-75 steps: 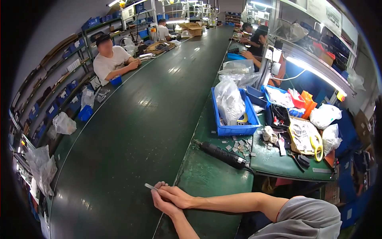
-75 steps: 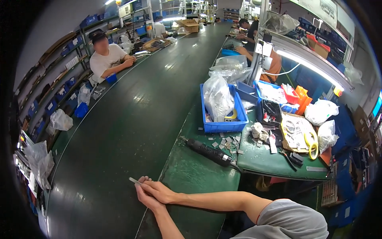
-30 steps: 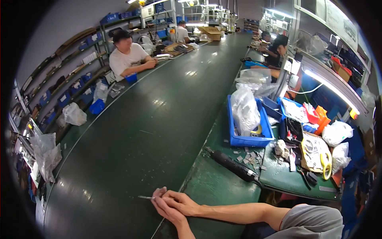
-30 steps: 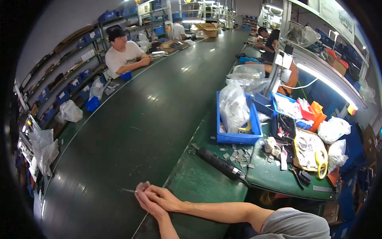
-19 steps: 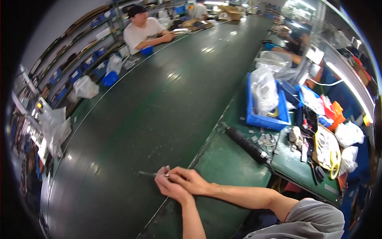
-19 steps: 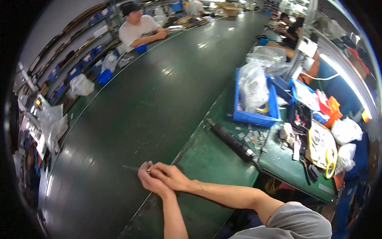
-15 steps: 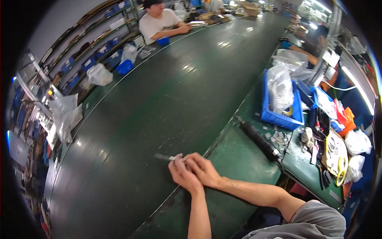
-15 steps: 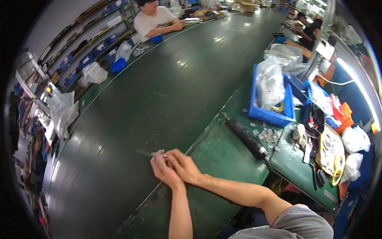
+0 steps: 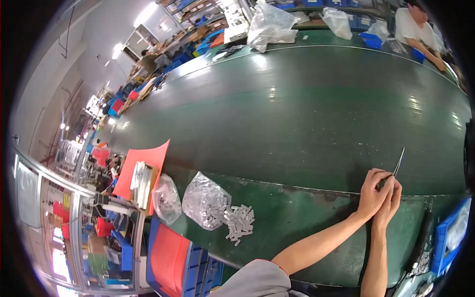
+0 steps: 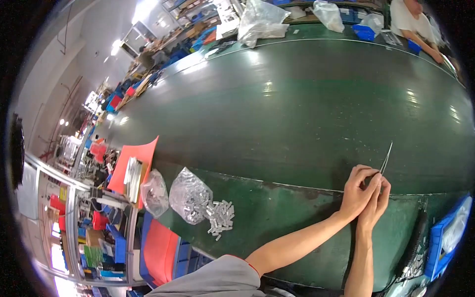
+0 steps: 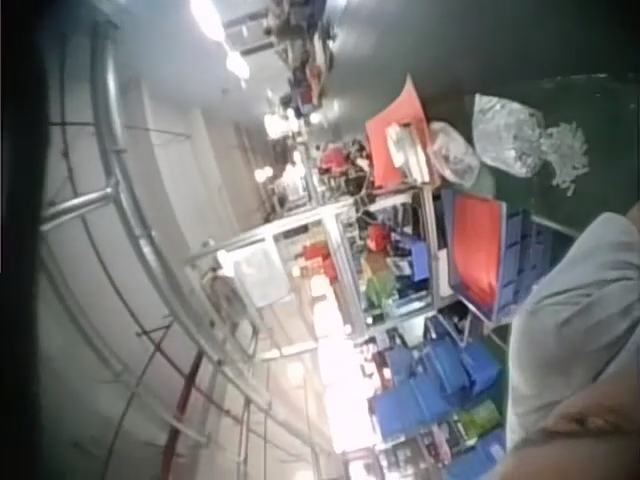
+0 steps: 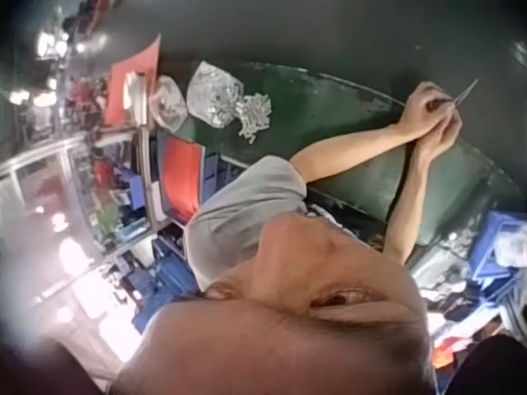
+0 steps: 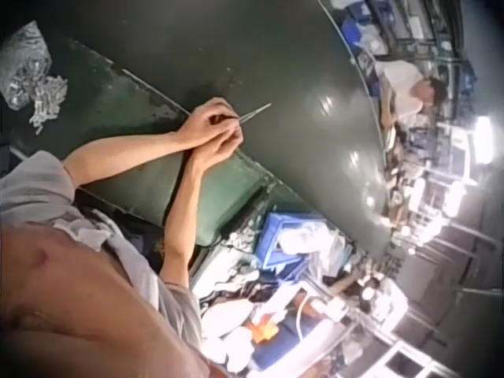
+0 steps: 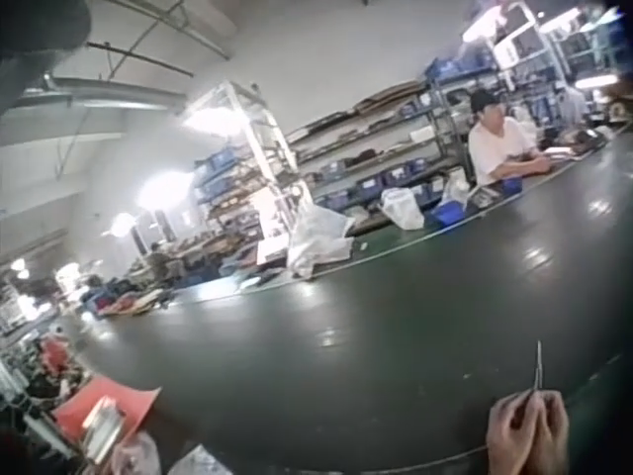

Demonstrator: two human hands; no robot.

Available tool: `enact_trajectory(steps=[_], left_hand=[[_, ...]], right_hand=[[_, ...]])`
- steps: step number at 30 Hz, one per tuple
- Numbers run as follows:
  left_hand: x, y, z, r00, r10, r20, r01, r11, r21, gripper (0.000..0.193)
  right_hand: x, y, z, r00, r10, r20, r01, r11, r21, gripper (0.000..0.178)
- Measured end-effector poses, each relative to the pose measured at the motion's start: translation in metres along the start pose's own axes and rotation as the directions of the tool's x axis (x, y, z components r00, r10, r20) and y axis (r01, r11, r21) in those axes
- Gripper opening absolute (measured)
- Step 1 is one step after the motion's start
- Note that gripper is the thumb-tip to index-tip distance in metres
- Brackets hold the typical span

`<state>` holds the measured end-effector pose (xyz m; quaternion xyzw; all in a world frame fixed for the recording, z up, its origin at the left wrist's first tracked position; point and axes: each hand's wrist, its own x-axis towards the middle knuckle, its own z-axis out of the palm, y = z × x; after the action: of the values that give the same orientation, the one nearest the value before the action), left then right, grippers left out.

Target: Assembling small mechanical or electronic components at a factory workstation.

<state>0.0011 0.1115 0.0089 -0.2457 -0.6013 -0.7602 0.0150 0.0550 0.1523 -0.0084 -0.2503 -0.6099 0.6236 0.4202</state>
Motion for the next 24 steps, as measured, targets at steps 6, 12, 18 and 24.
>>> enact_trajectory(steps=[6, 12, 18, 24], left_hand=[[0.002, -0.012, -0.006, 0.991, -0.104, -0.082, 0.098, 0.992, -0.078, 0.017], [0.001, -0.023, 0.01, 0.986, -0.168, -0.021, 0.163, 0.976, -0.141, 0.017], [-0.001, -0.02, 0.008, 0.985, -0.159, 0.071, 0.166, 0.979, -0.118, 0.015], [-0.001, -0.018, 0.005, 0.985, -0.165, 0.042, 0.168, 0.981, -0.094, 0.011]], right_hand=[[0.0, 0.01, -0.003, 0.994, 0.11, 0.008, -0.11, 0.993, -0.031, 0.029], [0.005, 0.012, -0.007, 0.994, 0.064, -0.092, -0.065, 0.998, -0.012, 0.033], [0.002, 0.003, -0.003, 0.997, 0.044, -0.056, -0.046, 0.999, -0.023, 0.032], [0.002, 0.004, -0.001, 0.998, 0.01, -0.061, -0.013, 0.999, -0.052, 0.031]])
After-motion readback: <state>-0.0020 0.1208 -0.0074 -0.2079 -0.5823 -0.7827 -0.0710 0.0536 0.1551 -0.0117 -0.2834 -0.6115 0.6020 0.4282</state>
